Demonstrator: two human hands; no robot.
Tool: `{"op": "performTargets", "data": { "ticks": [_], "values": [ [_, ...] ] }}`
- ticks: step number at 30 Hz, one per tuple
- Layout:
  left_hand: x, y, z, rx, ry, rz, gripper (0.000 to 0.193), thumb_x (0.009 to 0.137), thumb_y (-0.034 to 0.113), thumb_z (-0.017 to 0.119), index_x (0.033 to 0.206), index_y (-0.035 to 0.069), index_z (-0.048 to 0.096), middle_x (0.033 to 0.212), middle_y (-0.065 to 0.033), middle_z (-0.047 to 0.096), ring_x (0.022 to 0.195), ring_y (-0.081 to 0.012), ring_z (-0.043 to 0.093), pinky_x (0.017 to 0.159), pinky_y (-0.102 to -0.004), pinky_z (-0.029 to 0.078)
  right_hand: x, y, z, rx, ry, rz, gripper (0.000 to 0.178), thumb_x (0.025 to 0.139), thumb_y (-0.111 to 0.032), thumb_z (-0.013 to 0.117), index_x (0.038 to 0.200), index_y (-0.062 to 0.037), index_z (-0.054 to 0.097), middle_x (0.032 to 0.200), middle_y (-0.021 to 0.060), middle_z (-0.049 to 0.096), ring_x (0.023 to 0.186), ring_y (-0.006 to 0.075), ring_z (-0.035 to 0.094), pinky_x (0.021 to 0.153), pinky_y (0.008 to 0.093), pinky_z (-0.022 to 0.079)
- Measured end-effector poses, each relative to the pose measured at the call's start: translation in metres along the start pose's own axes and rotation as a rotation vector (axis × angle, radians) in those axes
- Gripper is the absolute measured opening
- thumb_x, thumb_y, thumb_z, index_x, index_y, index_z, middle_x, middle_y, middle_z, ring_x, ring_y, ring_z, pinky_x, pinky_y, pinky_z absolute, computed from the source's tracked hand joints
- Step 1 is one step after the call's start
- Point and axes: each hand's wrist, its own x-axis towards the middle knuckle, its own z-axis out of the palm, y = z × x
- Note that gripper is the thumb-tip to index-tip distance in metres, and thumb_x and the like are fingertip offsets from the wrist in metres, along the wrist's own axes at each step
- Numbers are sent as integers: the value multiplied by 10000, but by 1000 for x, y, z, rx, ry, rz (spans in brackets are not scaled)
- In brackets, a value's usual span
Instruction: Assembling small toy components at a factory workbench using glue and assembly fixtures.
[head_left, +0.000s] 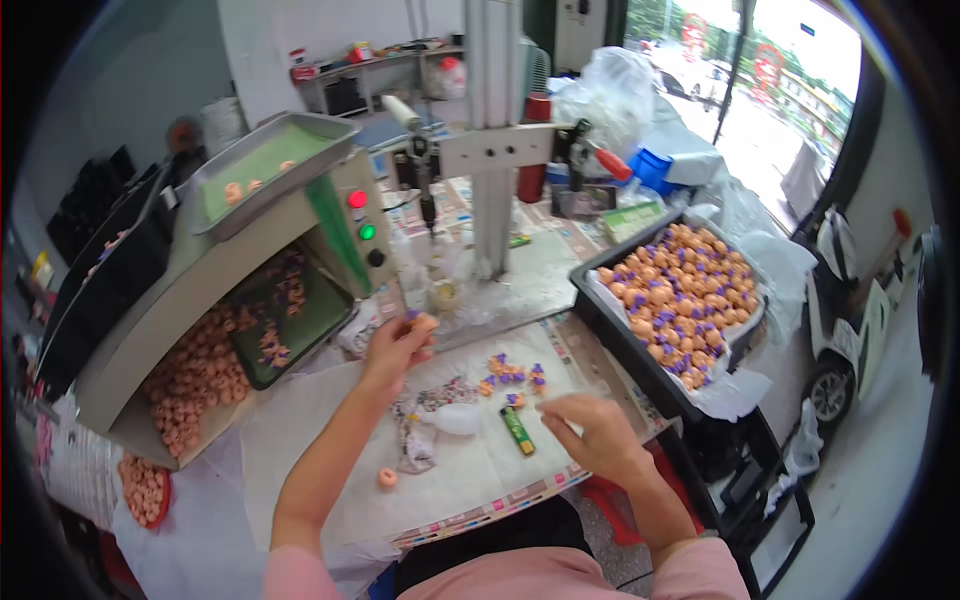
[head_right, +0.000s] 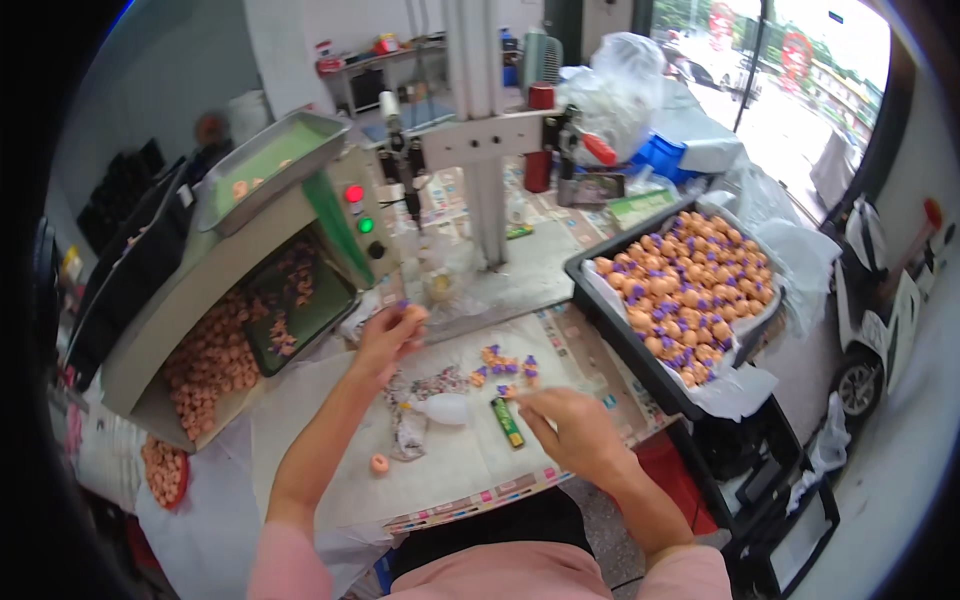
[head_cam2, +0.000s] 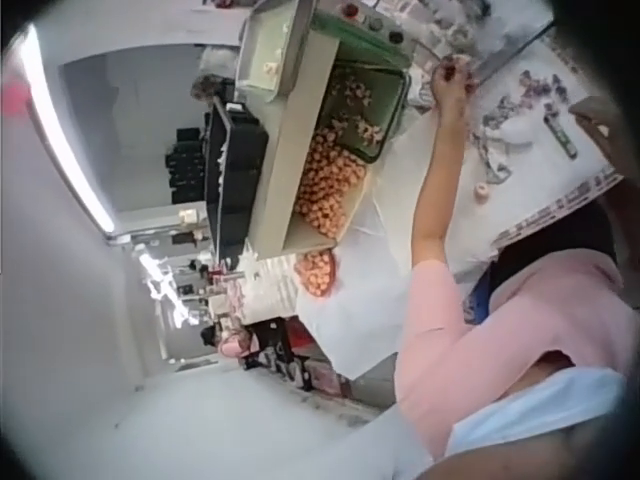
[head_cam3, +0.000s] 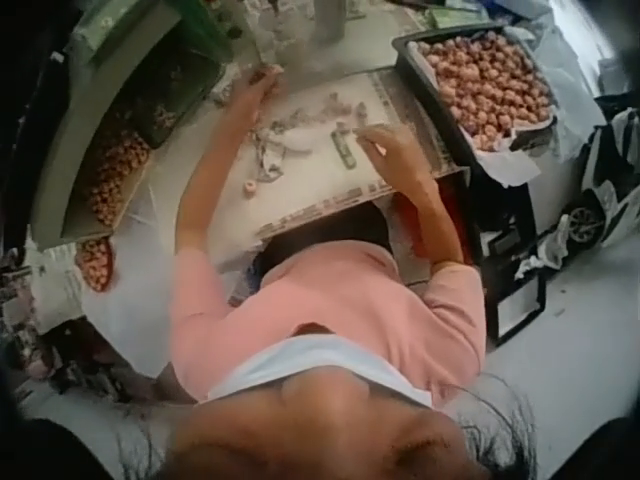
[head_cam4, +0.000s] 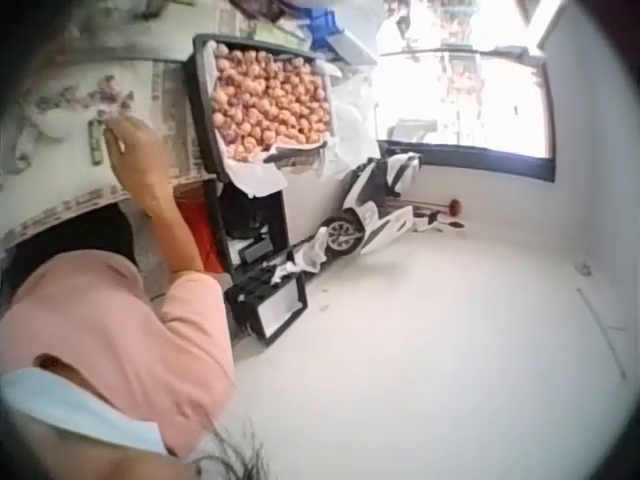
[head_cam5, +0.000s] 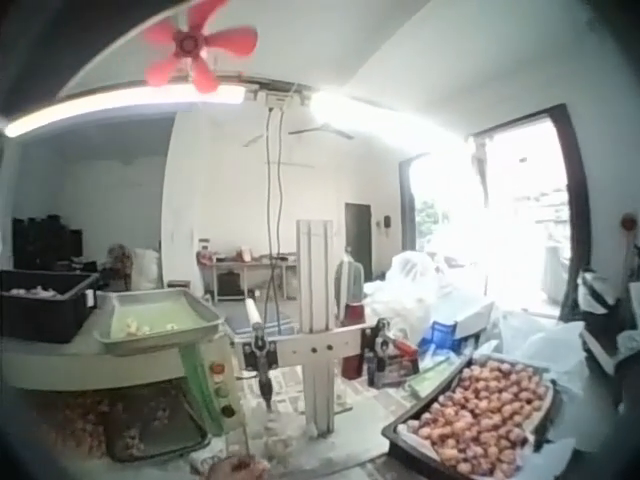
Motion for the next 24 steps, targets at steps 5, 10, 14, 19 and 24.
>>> {"op": "performTargets", "data": {
  "ticks": [5, 10, 14, 19, 24],
  "values": [
    [60, -7, 10, 160, 109, 100, 236, 823, 187, 743, 990, 54, 642, 907, -7, 625, 753, -73, 602, 595, -238, 522, -10, -16, 15, 81, -226, -2, 159, 874, -134, 633, 1002, -53, 679, 889, 154, 673, 820, 335, 648, 704, 399, 520],
    [95, -19, 11, 550, 219, 521, 219, 770, 103, 747, 921, -10, 635, 910, -78, 587, 738, -170, 607, 639, -299, 505, -11, -19, 15, 92, -266, 21, 160, 882, -156, 627, 996, -57, 679, 856, 142, 665, 804, 328, 647, 690, 398, 519],
    [98, -17, 13, 821, 184, 668, 262, 710, 62, 747, 922, -27, 620, 904, -113, 544, 768, -245, 582, 685, -323, 480, 3, -17, 11, 88, -265, -21, 150, 864, -125, 644, 989, -53, 685, 840, 141, 664, 777, 315, 648, 678, 385, 515],
    [85, -18, 12, 773, 223, 677, 386, 673, 84, 779, 1013, 3, 614, 909, -97, 537, 788, -224, 557, 680, -316, 467, 76, -19, 22, 60, -6, -298, 182, 823, -46, 665, 1004, -27, 678, 831, 126, 668, 742, 295, 643, 675, 371, 512],
    [52, -22, -7, 590, 306, 495, 460, 748, 139, 769, 1156, 66, 573, 883, -23, 501, 758, -132, 499, 622, -289, 451, 210, -41, 20, -101, 575, -628, 323, 833, -91, 655, 1139, 2, 611, 1048, 179, 646, 948, 346, 610, 821, 399, 472]
  ]
}}
